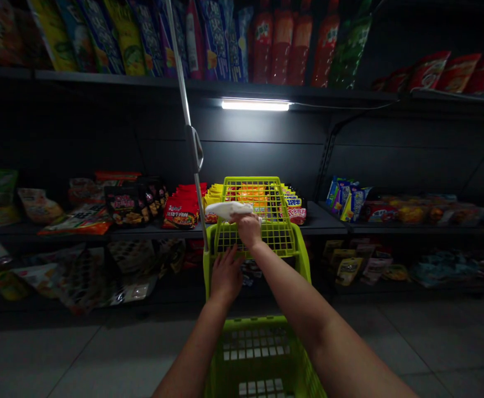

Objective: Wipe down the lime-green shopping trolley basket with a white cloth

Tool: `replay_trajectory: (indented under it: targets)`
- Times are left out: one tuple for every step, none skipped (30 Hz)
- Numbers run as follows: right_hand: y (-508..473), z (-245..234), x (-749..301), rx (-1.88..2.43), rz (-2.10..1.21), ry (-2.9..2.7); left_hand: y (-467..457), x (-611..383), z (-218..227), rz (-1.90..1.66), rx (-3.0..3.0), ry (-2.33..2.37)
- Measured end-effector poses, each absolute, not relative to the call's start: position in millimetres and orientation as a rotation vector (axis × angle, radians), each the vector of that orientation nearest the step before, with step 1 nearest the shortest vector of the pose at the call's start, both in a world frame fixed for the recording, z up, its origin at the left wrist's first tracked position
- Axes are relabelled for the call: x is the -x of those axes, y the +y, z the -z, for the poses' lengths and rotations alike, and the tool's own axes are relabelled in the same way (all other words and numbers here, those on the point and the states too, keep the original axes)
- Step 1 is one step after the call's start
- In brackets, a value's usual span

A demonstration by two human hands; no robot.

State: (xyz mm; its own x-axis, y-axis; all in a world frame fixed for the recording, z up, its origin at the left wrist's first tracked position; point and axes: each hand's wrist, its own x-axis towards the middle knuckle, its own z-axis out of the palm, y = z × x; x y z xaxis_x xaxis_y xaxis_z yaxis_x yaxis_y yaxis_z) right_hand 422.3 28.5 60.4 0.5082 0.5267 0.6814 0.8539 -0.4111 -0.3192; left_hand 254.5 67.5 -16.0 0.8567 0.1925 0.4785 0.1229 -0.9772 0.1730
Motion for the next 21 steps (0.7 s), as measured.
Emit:
replay_trajectory:
  targets:
    - [21, -51, -413, 2.123, 0.631, -1.174, 68, -255, 16, -0.763, -2.894, 0.244]
    - [12, -43, -404, 2.151, 0.617, -1.230, 68, -254, 16, -0.764, -2.891, 0.245]
    - [1, -35, -396, 2.178, 0.602, -1.280, 68, -254, 16, -0.769, -2.886, 0.247]
    - [-11, -29, -387, 2.203, 0.583, -1.312, 67, -253, 16, -0.778, -2.880, 0.244]
    - [-24, -23, -380, 2.220, 0.556, -1.322, 67, -253, 15, -0.788, -2.874, 0.235]
    - [-36, -19, -375, 2.229, 0.516, -1.316, 66, -252, 14, -0.800, -2.867, 0.222]
    - [-49, -16, -371, 2.226, 0.458, -1.292, 65, -251, 13, -0.814, -2.858, 0.214]
    - [-60, -17, -370, 2.208, 0.381, -1.257, 64, -251, 12, -0.826, -2.849, 0.211]
    - [-70, -20, -372, 2.171, 0.291, -1.221, 63, -251, 11, -0.834, -2.843, 0.215]
    - [-78, -28, -376, 2.120, 0.200, -1.190, 62, -250, 11, -0.838, -2.839, 0.226]
    - [-84, -39, -383, 2.065, 0.128, -1.165, 61, -251, 10, -0.841, -2.836, 0.241]
    - [-88, -54, -393, 2.018, 0.089, -1.153, 60, -251, 10, -0.840, -2.836, 0.252]
    - [-90, -71, -405, 1.993, 0.094, -1.160, 59, -251, 10, -0.837, -2.838, 0.258]
    - [-89, -89, -418, 1.992, 0.149, -1.176, 59, -251, 10, -0.834, -2.840, 0.263]
    - [-86, -107, -433, 2.017, 0.251, -1.181, 58, -252, 10, -0.831, -2.843, 0.265]
    - [-82, -123, -448, 2.059, 0.387, -1.162, 58, -252, 10, -0.829, -2.846, 0.264]
    - [-76, -136, -461, 2.107, 0.538, -1.112, 58, -252, 11, -0.829, -2.849, 0.262]
    - [-70, -144, -472, 2.148, 0.682, -1.037, 58, -253, 11, -0.831, -2.853, 0.260]
    - [-63, -147, -480, 2.177, 0.798, -0.950, 59, -253, 11, -0.832, -2.857, 0.258]
    - [-57, -145, -485, 2.193, 0.870, -0.870, 59, -253, 11, -0.833, -2.862, 0.256]
    - [-51, -140, -486, 2.203, 0.896, -0.818, 60, -254, 12, -0.832, -2.867, 0.255]
